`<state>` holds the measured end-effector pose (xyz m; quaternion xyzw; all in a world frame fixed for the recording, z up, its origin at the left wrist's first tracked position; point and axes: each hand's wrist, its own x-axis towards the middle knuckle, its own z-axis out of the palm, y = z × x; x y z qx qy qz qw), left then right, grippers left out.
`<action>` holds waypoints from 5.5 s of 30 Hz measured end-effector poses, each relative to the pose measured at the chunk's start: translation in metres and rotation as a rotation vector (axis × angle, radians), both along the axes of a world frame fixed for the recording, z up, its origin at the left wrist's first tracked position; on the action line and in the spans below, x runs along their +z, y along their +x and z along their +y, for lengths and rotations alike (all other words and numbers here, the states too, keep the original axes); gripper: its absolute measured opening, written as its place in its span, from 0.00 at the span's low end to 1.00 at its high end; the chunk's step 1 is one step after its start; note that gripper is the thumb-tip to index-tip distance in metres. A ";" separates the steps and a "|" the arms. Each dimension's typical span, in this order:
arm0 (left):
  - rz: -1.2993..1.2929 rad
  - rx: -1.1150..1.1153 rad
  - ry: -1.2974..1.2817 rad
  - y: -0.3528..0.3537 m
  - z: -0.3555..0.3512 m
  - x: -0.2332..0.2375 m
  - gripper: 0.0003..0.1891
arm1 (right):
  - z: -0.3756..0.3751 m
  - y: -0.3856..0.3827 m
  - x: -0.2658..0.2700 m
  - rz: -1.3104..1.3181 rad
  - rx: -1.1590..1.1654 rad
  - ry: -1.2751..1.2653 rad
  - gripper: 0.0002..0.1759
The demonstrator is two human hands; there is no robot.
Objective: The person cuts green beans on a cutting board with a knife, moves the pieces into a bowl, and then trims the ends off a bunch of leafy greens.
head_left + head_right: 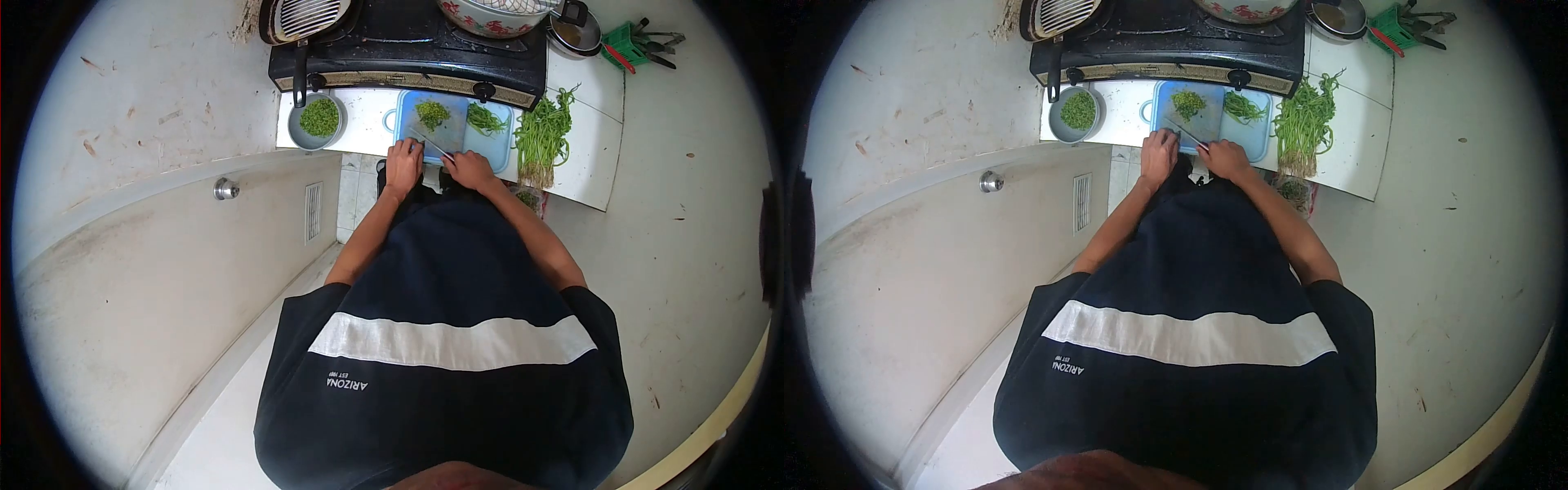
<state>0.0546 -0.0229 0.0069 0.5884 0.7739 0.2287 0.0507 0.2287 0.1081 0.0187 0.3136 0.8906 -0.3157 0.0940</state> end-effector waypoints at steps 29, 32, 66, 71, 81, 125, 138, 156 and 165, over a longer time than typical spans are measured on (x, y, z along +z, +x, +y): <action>-0.118 0.119 0.054 0.005 0.001 -0.001 0.09 | -0.004 0.014 0.001 0.013 -0.030 -0.017 0.35; -0.146 0.159 0.084 0.006 0.002 0.001 0.08 | -0.005 0.015 -0.003 0.034 -0.039 -0.002 0.35; -0.102 0.105 0.075 0.006 -0.007 -0.003 0.12 | -0.007 0.004 0.002 -0.037 -0.015 -0.021 0.36; -0.116 0.103 0.064 0.006 -0.008 -0.002 0.12 | -0.007 0.006 0.003 -0.002 0.002 -0.001 0.36; -0.110 0.089 0.042 0.005 -0.008 -0.003 0.11 | -0.007 0.005 -0.004 -0.002 0.031 0.050 0.35; -0.117 0.131 0.097 0.009 -0.008 -0.005 0.09 | -0.006 0.012 0.003 0.009 0.034 -0.004 0.34; -0.120 0.129 0.096 0.011 -0.011 0.000 0.10 | -0.007 0.011 -0.004 0.005 0.025 0.053 0.34; -0.161 0.112 0.090 0.006 -0.012 0.000 0.09 | -0.013 0.011 -0.005 0.004 0.030 -0.005 0.35; -0.128 0.120 0.086 0.006 -0.011 -0.002 0.09 | -0.017 0.010 -0.002 0.001 0.031 0.004 0.35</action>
